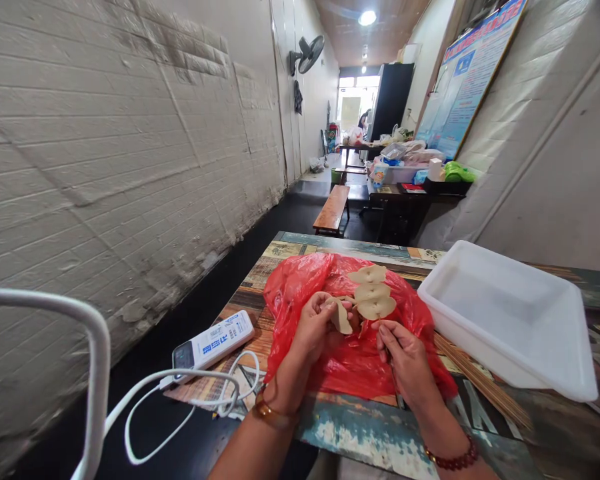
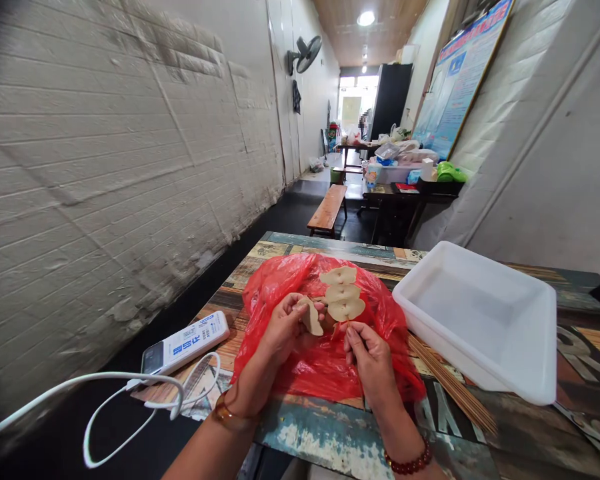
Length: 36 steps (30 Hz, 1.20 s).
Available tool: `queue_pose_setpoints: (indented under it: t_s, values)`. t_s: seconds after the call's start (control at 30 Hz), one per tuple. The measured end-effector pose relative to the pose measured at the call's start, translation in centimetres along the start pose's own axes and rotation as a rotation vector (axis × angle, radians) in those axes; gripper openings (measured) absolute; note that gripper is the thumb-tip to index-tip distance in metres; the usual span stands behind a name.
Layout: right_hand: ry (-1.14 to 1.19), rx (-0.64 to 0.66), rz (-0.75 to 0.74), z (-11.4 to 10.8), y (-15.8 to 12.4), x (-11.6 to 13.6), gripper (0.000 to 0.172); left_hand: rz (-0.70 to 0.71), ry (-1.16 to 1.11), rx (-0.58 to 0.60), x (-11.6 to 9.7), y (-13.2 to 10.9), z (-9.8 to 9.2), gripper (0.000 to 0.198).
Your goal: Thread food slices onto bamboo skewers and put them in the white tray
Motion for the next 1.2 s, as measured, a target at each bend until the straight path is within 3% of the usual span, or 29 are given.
queue_pose_setpoints:
  t_s: [0.43,0.6,0.83,1.03,1.2]
  values:
    - [0.022,0.083,0.009,1.0,-0.4,0.4,0.025,0.105,0.329,0.034,0.5,0.6,-0.3,0.026]
    - [0.033,0.101,0.010,1.1,-0.3,0.2,0.024,0.144,0.293,0.029,0.1,0.5,-0.1,0.028]
    - [0.003,0.078,0.024,0.9,-0.3,0.1,0.027,0.060,0.091,0.029,0.2,0.2,0.2,0.043]
    - [-0.003,0.095,0.033,1.1,-0.2,-0.1,0.031,0.039,0.036,-0.011,0.5,0.5,-0.8,0.033]
    - [-0.028,0.120,0.020,1.5,-0.2,0.1,0.029,0.005,0.014,-0.016,1.1,0.9,-1.4,0.037]
Point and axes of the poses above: each hand's wrist, its own y-axis towards the middle knuckle, its own z-axis out of the palm, x = y × z, the point moved 9 cm from there along y, towards the middle knuckle, and after that the axes turned 6 degrees about -y, right-handed, at the moved point
